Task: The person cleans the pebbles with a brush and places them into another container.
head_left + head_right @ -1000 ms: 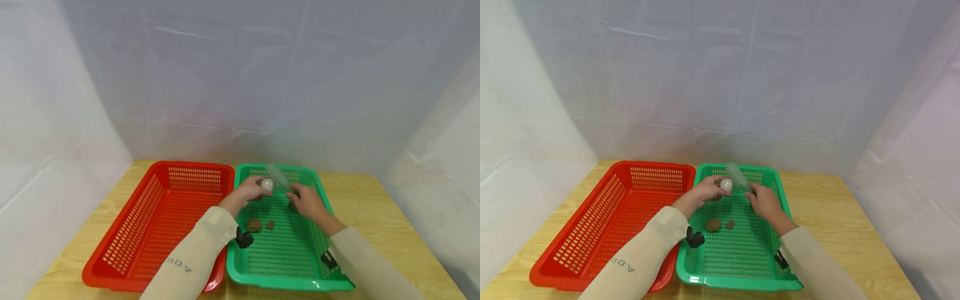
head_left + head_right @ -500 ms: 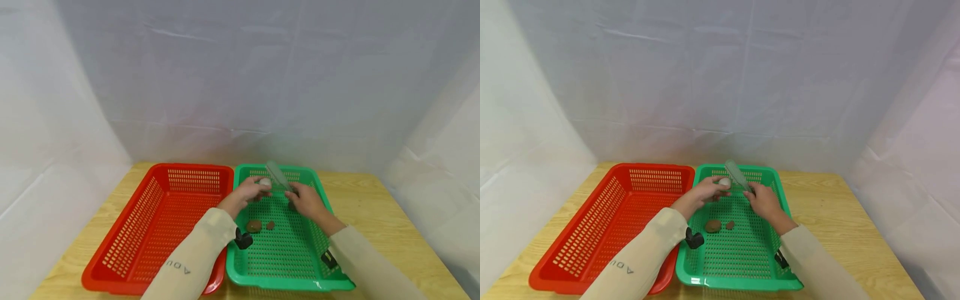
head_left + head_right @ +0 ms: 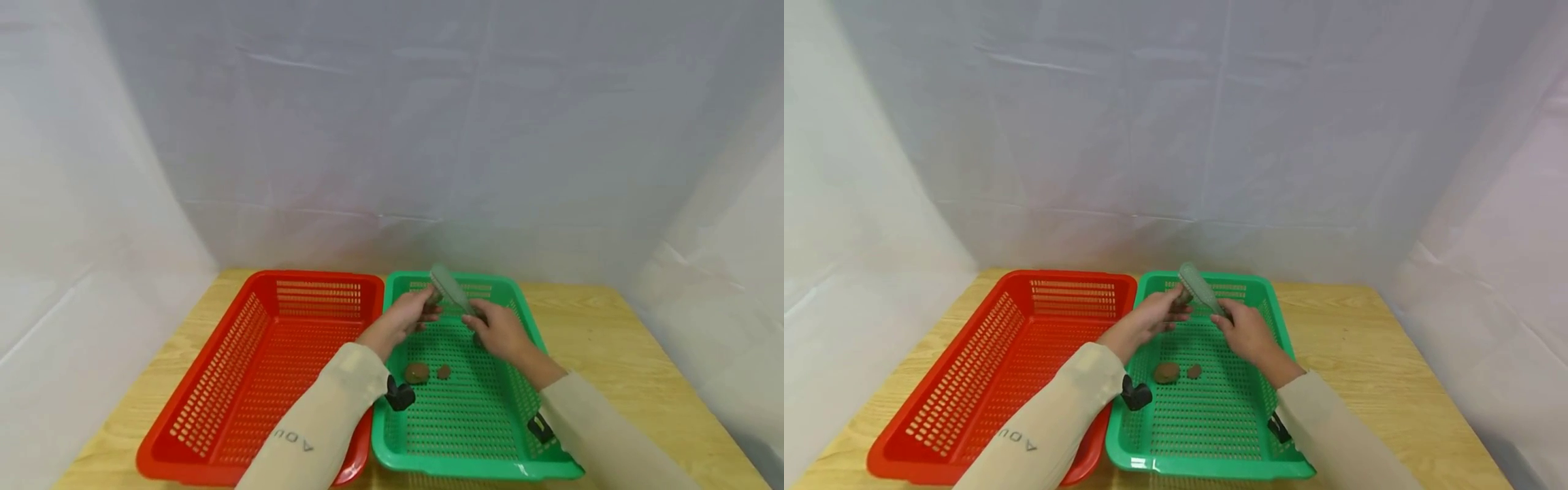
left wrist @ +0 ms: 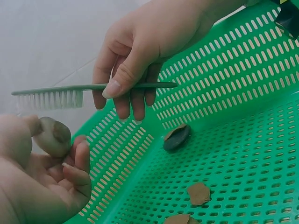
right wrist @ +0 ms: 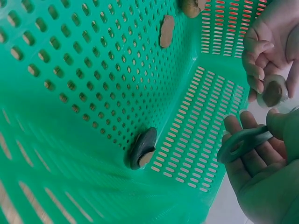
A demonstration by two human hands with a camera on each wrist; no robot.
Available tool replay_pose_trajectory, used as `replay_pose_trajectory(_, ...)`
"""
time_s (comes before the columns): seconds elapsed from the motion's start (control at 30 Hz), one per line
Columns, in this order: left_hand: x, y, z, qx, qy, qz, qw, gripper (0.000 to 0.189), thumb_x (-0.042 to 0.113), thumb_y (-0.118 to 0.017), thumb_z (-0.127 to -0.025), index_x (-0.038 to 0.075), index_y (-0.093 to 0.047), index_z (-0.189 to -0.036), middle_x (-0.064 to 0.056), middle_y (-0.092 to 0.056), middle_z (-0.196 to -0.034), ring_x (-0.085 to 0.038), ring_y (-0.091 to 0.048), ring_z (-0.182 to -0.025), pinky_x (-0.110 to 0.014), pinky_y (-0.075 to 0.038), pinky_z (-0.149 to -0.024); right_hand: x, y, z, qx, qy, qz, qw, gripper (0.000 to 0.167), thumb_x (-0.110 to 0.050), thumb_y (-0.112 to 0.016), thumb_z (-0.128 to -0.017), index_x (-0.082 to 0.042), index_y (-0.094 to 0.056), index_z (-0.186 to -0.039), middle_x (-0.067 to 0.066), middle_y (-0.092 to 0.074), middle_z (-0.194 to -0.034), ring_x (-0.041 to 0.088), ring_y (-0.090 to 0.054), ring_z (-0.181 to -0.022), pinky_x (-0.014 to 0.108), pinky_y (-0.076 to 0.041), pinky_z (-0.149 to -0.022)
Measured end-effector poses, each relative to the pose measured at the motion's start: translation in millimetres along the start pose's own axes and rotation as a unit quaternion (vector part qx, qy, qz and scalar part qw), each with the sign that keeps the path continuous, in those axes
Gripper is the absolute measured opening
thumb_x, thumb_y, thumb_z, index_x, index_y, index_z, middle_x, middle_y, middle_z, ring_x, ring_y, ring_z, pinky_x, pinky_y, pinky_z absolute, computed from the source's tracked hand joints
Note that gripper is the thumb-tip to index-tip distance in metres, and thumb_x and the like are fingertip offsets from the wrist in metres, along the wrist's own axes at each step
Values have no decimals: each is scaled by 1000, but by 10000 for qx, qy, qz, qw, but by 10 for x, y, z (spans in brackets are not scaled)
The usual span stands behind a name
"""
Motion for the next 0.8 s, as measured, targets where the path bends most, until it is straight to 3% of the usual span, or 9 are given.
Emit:
replay_pose_trajectory(0.13,12,-17,4,0,-14,8,10000,57,46,-37,-104,-2,-59,-128,-13,-66,-112,-15,-60,-88,-23,-41,-63,6,14,18,-18,-10,-67,10000,36,-14,-61,-97,4,-57,-129,8,-70,-87,13,-61,-69,33,-48,-62)
replay_pose_trajectory(0.37,26,-27,10,-101,7,144,9998,55,40,-29,-107,-1,-55,-133,-4,-69,-94,-7,-59,-69,-20,-37,-57,-11,6,16,-143,76,-220,9996,37,-13,-60,-97,5,-56,-130,13,-71,-94,25,-67,-77,33,-49,-61)
replay_pose_trajectory(0.5,27,-27,11,-159,30,126,9998,56,40,-25,-108,1,-53,-136,-10,-71,-106,-7,-61,-70,-20,-38,-57,-11,-4,14,-141,106,-192,9997,37,-13,-61,-97,4,-57,-129,13,-72,-95,23,-68,-78,32,-49,-61)
replay_pose_trajectory(0.7,20,-31,-8,-156,38,102,9998,52,38,-28,-108,2,-56,-133,-13,-70,-114,-7,-63,-71,-20,-39,-57,12,-27,8,-245,186,-200,9993,32,-13,-63,-96,2,-61,-124,7,-69,-82,12,-57,-63,29,-45,-55)
replay_pose_trajectory(0.8,16,-37,-15,-157,27,71,9998,49,34,-29,-108,2,-55,-134,-14,-68,-117,-14,-68,-83,-19,-42,-58,25,-37,8,-308,232,-188,9991,26,-12,-62,-96,1,-63,-118,8,-66,-78,10,-52,-59,28,-43,-54)
Point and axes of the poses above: each hand's wrist, its own z-axis away from the middle knuckle, its own y-axis out of the back of the hand, x = y × z, the point moved 5 cm from there along -z, towards the middle knuckle
